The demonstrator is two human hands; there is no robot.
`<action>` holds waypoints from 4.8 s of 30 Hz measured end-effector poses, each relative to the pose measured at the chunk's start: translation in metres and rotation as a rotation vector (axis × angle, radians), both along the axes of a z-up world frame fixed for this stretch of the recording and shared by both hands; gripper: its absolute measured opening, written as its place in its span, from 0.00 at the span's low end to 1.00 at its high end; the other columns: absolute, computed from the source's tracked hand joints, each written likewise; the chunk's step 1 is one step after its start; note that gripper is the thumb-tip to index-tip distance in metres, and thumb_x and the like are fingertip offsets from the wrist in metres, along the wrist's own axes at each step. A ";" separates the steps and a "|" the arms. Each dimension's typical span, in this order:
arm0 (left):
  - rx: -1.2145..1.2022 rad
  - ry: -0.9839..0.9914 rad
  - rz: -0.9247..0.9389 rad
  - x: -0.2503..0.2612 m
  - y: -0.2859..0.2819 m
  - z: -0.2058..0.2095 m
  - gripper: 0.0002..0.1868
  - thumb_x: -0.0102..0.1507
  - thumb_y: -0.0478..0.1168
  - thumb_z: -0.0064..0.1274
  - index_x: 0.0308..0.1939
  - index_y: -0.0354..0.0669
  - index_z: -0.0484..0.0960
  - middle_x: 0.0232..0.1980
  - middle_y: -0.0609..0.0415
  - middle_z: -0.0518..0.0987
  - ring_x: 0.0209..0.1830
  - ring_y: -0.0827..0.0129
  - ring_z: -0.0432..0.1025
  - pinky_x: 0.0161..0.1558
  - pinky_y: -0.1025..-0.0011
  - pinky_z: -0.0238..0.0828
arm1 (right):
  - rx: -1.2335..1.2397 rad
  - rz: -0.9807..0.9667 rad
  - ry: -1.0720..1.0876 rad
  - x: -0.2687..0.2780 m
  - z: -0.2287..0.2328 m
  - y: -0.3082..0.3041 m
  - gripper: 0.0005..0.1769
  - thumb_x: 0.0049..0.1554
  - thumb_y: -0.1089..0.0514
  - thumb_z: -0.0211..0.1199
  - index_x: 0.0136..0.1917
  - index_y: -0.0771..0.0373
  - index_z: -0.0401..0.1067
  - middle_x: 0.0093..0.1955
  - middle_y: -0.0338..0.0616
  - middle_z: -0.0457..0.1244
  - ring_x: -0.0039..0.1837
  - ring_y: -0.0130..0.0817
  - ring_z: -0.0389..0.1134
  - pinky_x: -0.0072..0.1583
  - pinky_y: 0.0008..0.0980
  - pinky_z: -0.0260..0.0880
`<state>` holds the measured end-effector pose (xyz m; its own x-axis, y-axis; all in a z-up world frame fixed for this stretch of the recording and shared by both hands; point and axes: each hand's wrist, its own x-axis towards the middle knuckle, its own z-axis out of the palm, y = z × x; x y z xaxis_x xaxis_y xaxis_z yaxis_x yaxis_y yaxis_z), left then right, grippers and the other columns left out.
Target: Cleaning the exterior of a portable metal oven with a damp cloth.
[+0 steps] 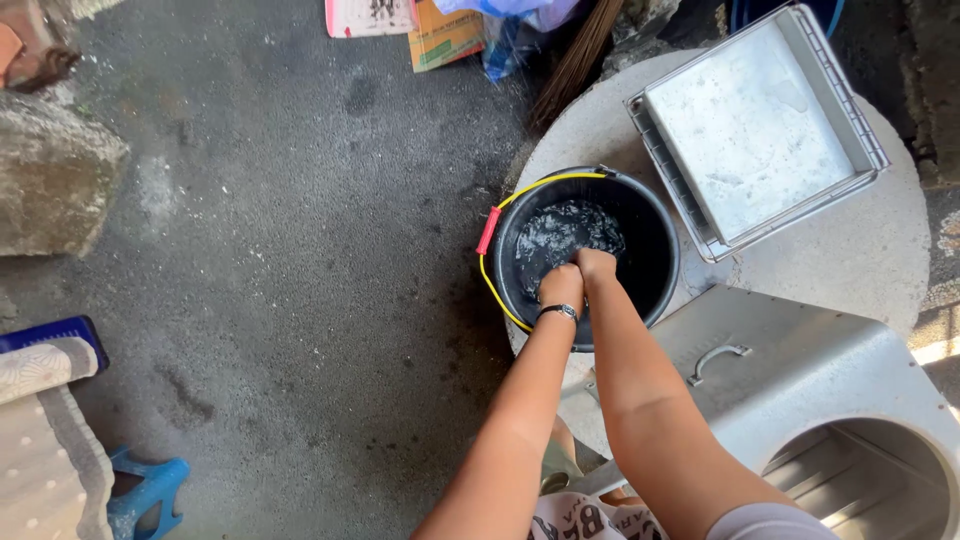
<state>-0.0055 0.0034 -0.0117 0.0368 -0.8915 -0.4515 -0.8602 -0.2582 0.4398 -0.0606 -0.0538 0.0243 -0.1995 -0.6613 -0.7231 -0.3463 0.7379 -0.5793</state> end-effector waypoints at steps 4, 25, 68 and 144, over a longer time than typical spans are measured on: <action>0.142 0.194 0.123 0.028 -0.021 0.076 0.09 0.62 0.38 0.51 0.38 0.39 0.85 0.45 0.37 0.83 0.48 0.44 0.79 0.49 0.52 0.76 | -0.076 0.031 0.032 0.003 0.019 -0.009 0.22 0.52 0.48 0.74 0.48 0.69 0.77 0.44 0.53 0.71 0.47 0.44 0.73 0.49 0.39 0.73; -0.754 0.775 -0.498 0.004 0.215 0.513 0.28 0.59 0.45 0.69 0.57 0.36 0.76 0.55 0.44 0.75 0.56 0.51 0.73 0.59 0.61 0.71 | -0.475 -0.244 -0.954 -0.154 0.437 0.277 0.12 0.58 0.54 0.64 0.52 0.61 0.72 0.51 0.41 0.67 0.54 0.32 0.70 0.55 0.37 0.71; -0.170 1.039 -1.815 -0.239 0.469 0.490 0.12 0.68 0.45 0.59 0.49 0.42 0.81 0.47 0.52 0.82 0.44 0.63 0.79 0.45 0.68 0.77 | -1.260 -0.691 0.047 -0.280 0.467 0.797 0.12 0.72 0.54 0.54 0.53 0.65 0.69 0.45 0.37 0.63 0.48 0.20 0.62 0.52 0.24 0.64; -0.935 0.137 -1.035 -0.439 0.233 0.311 0.20 0.68 0.41 0.51 0.64 0.44 0.73 0.66 0.51 0.74 0.70 0.55 0.65 0.71 0.50 0.49 | -0.721 -1.093 -0.892 -0.415 0.042 0.394 0.38 0.67 0.37 0.49 0.75 0.71 0.63 0.67 0.55 0.64 0.63 0.37 0.67 0.65 0.36 0.64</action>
